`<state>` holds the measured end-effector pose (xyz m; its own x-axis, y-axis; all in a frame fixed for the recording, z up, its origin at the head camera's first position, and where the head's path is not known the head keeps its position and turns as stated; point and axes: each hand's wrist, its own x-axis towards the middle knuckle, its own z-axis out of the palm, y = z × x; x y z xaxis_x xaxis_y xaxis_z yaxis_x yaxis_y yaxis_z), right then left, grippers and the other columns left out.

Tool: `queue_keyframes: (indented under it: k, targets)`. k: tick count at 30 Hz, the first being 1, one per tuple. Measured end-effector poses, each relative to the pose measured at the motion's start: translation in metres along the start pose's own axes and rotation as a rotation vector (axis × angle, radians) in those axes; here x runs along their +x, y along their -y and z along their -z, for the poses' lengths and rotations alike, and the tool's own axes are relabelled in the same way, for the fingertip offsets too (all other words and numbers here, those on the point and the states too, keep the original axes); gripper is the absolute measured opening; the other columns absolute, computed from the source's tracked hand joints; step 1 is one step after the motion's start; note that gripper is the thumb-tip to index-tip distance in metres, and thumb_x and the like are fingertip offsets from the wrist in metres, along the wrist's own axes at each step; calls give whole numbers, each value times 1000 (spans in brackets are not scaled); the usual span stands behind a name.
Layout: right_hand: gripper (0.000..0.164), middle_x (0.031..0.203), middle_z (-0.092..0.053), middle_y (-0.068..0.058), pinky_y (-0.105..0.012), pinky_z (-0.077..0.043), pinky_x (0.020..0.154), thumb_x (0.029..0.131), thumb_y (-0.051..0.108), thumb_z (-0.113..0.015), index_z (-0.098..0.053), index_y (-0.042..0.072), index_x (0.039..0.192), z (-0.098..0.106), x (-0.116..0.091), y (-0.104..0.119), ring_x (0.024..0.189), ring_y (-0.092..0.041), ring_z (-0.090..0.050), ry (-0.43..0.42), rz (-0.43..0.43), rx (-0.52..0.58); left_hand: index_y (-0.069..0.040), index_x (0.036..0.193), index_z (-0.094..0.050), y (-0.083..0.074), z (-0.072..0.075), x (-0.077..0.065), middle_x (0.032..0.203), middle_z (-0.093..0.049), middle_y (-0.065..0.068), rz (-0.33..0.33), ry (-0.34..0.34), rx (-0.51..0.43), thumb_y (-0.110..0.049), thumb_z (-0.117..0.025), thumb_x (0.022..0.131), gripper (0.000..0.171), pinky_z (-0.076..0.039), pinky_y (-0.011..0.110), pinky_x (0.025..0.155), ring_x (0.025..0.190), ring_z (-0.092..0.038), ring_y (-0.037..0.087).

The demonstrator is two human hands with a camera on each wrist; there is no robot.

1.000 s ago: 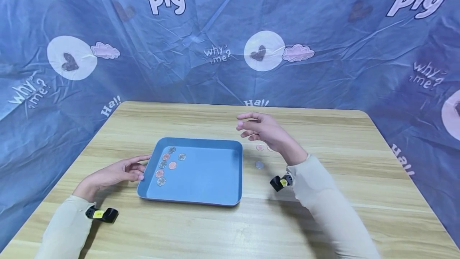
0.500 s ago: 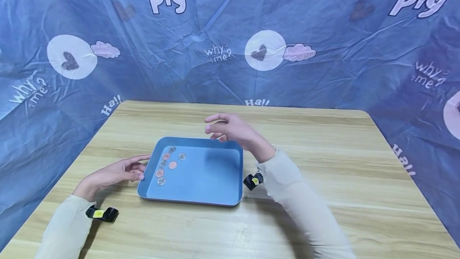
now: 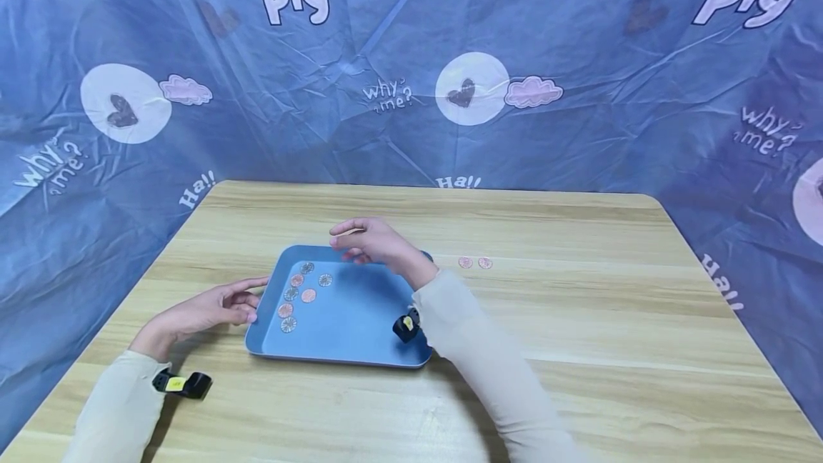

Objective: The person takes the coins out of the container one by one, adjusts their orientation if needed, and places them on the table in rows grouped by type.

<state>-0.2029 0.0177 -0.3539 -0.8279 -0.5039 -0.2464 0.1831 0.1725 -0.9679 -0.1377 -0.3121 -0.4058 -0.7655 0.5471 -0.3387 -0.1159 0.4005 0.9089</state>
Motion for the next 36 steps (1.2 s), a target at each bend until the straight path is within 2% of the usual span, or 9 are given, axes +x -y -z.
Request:
queue_keyframes:
  k: [2, 4, 8, 10, 16, 23, 29, 36]
  targets:
    - [40, 114, -67, -15, -24, -48, 66, 93, 16, -62, -56, 3, 131, -5, 6, -3, 78, -12, -65, 13, -2, 3, 7, 151, -13, 0, 0, 0, 109, -54, 12, -2, 0, 2, -9, -65, 89, 82, -51, 21, 75, 94, -59, 7]
    - [41, 108, -68, -13, -24, -48, 65, 93, 15, -62, -56, 2, 131, -10, 12, -5, 79, -14, -65, 19, -7, 6, 7, 151, -13, 0, 0, 0, 109, -54, 12, -4, -1, 5, -9, -65, 89, 82, -50, 21, 74, 93, -59, 7]
    - [39, 89, -66, 0, -23, -49, 65, 92, 16, -65, -59, 3, 128, -20, 20, -10, 84, -21, -66, 22, -19, -12, 7, 151, -14, 0, -1, -1, 110, -55, 13, -6, -5, 15, -10, -65, 89, 82, -50, 21, 74, 93, -58, 7]
    - [38, 85, -65, 3, -23, -49, 65, 91, 16, -65, -60, 3, 126, -23, 24, -13, 84, -22, -67, 24, -26, -19, 7, 151, -14, -1, -1, -1, 110, -55, 14, -6, -6, 21, -11, -66, 89, 83, -49, 21, 75, 93, -58, 7]
    - [38, 90, -65, 0, -23, -49, 65, 91, 19, -67, -61, 4, 125, -30, 31, -22, 76, -16, -64, 37, -37, -66, 7, 151, -13, -2, -2, 0, 110, -56, 15, -6, -1, 8, -12, -67, 89, 84, -50, 21, 76, 92, -59, 8]
    - [37, 78, -58, 0, -24, -47, 64, 91, 19, -65, -61, 4, 125, -32, 36, -34, 74, -14, -59, 61, -42, -104, 8, 151, -13, -1, -1, 0, 111, -56, 16, -10, 3, 4, -12, -66, 89, 83, -51, 21, 78, 93, -60, 7]
    - [32, 85, -63, -2, -23, -46, 61, 91, 16, -65, -62, 4, 121, -35, 37, -41, 71, -13, -57, 71, -52, -152, 7, 151, -13, 1, -1, 0, 111, -55, 16, -13, 9, -2, -12, -66, 90, 83, -51, 21, 80, 93, -60, 7]
    - [27, 79, -62, -2, -23, -43, 55, 91, 15, -65, -64, 4, 116, -34, 39, -46, 64, -13, -53, 68, -28, -193, 7, 151, -13, 0, 0, -1, 113, -54, 18, -14, 5, 2, -12, -66, 90, 82, -51, 20, 80, 94, -60, 7]
